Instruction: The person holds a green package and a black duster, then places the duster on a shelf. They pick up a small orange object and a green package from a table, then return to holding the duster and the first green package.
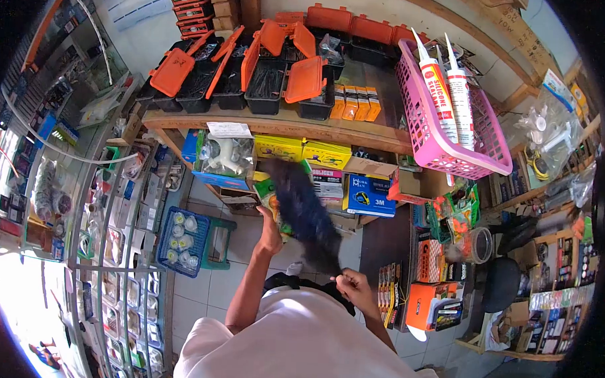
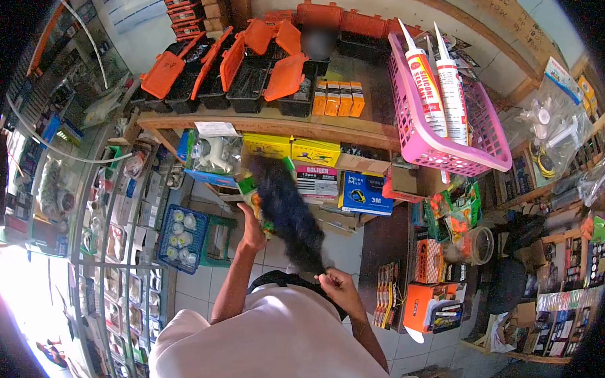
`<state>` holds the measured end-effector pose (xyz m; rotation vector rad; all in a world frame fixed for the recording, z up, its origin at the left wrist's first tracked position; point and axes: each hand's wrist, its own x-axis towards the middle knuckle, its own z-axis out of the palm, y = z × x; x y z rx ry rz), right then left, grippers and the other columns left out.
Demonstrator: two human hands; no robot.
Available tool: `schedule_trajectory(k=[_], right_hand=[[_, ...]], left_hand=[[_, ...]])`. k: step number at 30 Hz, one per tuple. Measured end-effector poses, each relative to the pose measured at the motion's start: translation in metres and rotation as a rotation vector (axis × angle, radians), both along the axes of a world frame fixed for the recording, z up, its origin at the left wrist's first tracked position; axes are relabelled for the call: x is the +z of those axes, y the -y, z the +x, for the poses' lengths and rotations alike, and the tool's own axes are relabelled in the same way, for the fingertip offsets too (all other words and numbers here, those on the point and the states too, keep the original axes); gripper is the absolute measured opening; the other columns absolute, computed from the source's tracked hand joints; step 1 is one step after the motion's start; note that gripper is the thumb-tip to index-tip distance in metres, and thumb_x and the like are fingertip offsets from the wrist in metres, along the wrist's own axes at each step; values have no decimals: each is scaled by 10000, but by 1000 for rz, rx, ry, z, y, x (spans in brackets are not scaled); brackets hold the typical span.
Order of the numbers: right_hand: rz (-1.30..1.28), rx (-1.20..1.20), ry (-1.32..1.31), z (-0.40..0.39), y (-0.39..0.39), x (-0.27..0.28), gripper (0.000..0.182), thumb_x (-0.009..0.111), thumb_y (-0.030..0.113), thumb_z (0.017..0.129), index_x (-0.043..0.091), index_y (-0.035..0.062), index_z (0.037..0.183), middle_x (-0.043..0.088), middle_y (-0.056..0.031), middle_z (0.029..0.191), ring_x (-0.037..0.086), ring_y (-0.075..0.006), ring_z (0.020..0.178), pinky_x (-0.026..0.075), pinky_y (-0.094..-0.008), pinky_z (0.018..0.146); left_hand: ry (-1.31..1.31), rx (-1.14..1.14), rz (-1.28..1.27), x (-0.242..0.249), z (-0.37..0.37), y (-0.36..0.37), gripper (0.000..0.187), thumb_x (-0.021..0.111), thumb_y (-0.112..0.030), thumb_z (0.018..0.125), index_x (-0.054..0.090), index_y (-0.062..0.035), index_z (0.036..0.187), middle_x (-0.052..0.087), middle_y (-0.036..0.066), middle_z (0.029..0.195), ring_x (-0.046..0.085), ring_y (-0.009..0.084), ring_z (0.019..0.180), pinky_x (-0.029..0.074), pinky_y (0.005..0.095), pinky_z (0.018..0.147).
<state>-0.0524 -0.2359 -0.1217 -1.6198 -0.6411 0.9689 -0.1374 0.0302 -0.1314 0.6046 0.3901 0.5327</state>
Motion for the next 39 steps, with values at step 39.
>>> schedule_trajectory(k=[39], right_hand=[[-87, 11, 121, -12, 1, 8, 287, 627, 209, 904, 523, 8, 727, 397, 38, 614, 363, -49, 599, 318, -245, 527]], left_hand=[[273, 111, -203, -4, -3, -9, 816, 355, -740, 840, 404, -120, 1367, 520, 87, 1282, 480, 274, 1198, 340, 466, 1050]])
